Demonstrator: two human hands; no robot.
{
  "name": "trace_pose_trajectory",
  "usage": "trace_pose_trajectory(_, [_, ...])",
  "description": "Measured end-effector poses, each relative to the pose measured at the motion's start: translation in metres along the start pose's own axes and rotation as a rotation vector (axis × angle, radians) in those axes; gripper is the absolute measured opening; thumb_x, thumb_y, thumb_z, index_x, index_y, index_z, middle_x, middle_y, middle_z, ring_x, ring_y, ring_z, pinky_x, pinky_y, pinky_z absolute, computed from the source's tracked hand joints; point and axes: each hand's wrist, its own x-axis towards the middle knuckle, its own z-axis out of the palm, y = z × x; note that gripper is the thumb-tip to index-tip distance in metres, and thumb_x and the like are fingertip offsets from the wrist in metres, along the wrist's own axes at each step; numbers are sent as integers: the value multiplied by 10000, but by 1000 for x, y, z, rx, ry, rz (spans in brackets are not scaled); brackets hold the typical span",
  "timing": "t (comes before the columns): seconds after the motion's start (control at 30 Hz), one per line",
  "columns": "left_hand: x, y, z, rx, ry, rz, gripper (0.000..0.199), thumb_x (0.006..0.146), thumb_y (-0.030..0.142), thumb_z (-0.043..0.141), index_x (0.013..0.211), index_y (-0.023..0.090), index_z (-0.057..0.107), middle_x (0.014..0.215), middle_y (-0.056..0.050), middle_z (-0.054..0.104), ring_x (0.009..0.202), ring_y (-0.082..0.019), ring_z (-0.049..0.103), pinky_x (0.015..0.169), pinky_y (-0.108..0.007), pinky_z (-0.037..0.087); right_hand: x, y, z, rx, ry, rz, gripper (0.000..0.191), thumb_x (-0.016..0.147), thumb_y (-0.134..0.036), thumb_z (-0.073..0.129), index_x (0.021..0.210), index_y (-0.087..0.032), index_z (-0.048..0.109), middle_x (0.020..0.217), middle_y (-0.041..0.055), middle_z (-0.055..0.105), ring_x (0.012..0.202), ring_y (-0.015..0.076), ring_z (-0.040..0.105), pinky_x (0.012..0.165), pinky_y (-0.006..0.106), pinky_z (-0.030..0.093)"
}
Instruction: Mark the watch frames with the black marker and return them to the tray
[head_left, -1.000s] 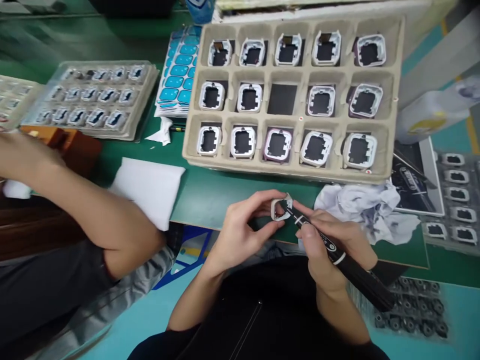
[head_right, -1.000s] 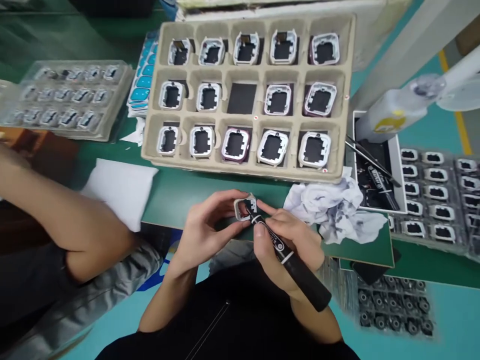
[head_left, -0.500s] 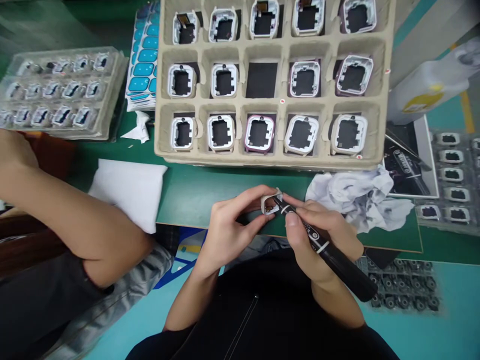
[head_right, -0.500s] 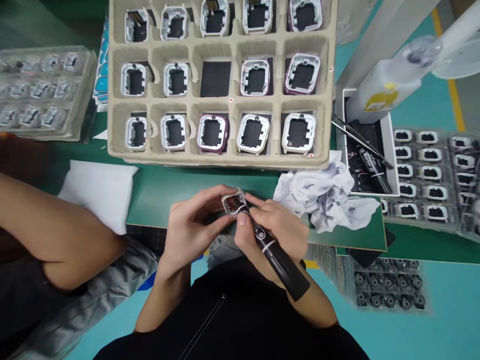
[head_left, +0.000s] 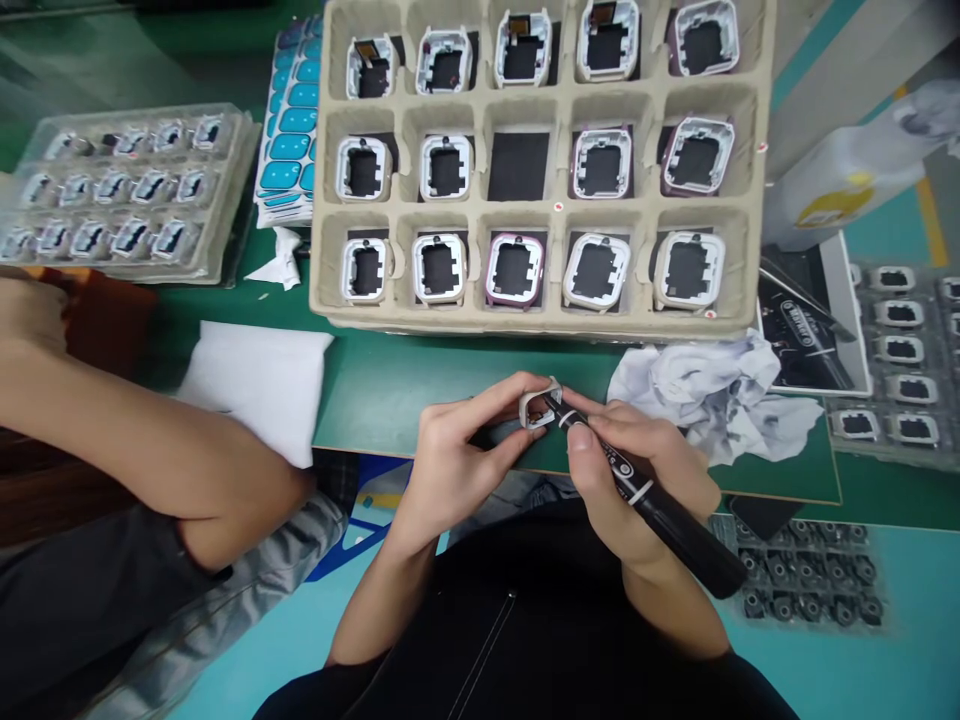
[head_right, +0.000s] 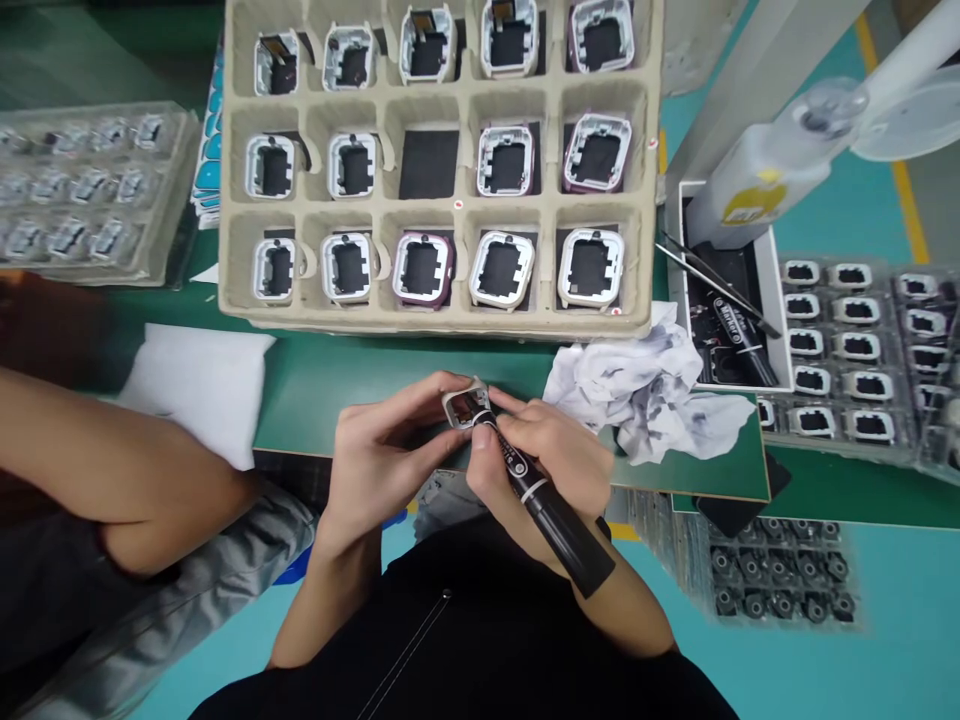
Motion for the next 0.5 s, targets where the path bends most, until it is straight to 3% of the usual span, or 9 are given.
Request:
trace_pose_trajectory(0.27, [-2, 0, 0, 73, 6, -16, 398, 1009, 112, 876, 1381, 254, 874, 1238, -9, 929, 1024, -192, 920, 998, -247, 747, 1, 1, 0, -23, 9, -7, 265, 927, -63, 841, 1067, -274, 764, 861, -29, 849, 904, 297, 937, 791, 400, 814])
trace_pose_trajectory(0.5, [-5, -3, 0, 137, 6, 7, 422, 1024, 130, 876, 1421, 272, 863, 1241, -8, 930, 1019, -200, 920, 975, -251, 741, 2, -7, 3, -158, -17, -61, 245, 949, -57, 830, 1070, -257, 759, 904, 6, 875, 942, 293, 940, 834, 389, 823])
